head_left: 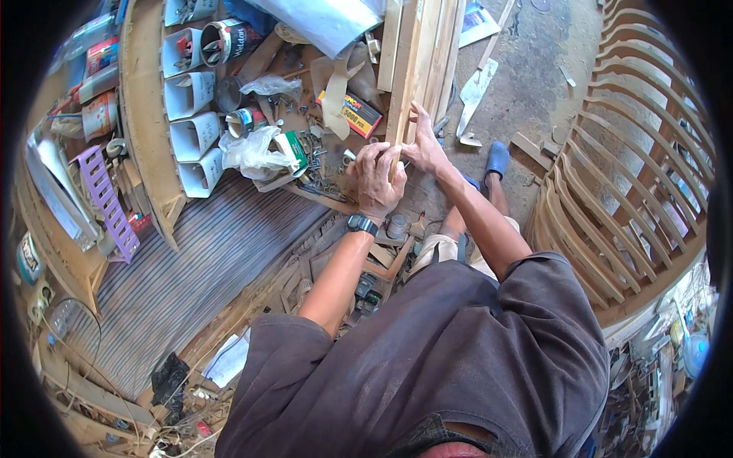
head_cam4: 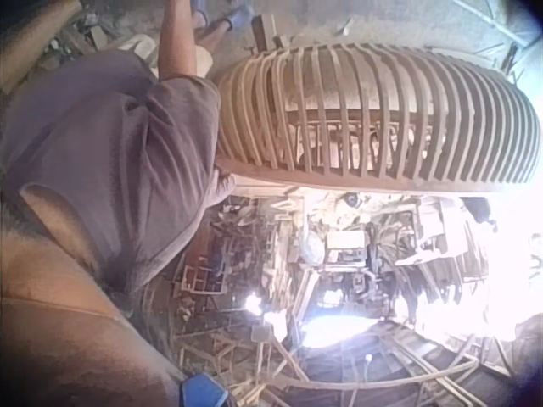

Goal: The person retrieves metal strips from a container, loads them into a staple gun, and then uses the staple gun and a power sander to assemble and smooth a curved wooden furniture frame.

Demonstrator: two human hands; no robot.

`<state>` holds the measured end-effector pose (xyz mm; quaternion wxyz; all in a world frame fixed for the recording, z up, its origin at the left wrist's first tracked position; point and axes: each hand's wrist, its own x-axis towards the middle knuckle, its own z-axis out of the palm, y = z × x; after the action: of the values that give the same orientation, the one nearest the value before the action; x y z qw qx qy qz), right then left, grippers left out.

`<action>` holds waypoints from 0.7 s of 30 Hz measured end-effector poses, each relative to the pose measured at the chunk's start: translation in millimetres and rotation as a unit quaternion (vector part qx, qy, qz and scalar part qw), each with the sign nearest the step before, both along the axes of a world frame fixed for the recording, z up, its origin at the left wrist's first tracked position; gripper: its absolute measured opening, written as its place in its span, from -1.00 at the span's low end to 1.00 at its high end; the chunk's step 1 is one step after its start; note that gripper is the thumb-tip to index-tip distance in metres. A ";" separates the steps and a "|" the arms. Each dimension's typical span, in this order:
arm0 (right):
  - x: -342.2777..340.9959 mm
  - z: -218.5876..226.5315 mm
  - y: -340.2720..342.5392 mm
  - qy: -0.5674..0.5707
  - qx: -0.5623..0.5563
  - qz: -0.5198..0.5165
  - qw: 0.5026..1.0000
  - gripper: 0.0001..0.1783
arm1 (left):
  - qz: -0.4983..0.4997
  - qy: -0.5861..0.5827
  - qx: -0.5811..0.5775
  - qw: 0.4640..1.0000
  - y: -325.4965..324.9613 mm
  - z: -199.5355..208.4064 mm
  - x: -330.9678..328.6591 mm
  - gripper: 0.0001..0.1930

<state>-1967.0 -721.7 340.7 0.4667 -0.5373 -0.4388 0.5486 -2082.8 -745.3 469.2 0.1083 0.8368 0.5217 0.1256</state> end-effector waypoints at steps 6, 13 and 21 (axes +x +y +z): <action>2.3 1.8 0.3 -0.046 0.004 -0.018 0.999 0.15 | 0.007 0.013 0.005 1.000 0.5 1.4 -0.2 -0.57; 4.6 4.4 -2.7 -0.084 0.005 -0.013 0.996 0.05 | 0.020 0.012 -0.005 1.000 -0.3 2.7 -0.1 -0.58; 20.8 10.5 -13.0 -0.075 -0.030 -0.011 0.997 0.10 | 0.019 0.008 0.003 1.000 0.1 5.5 0.7 -0.59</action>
<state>-1946.2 -734.7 351.2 0.4219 -0.5954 -0.4504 0.5144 -2082.1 -745.2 474.7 0.0994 0.8279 0.5382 0.1227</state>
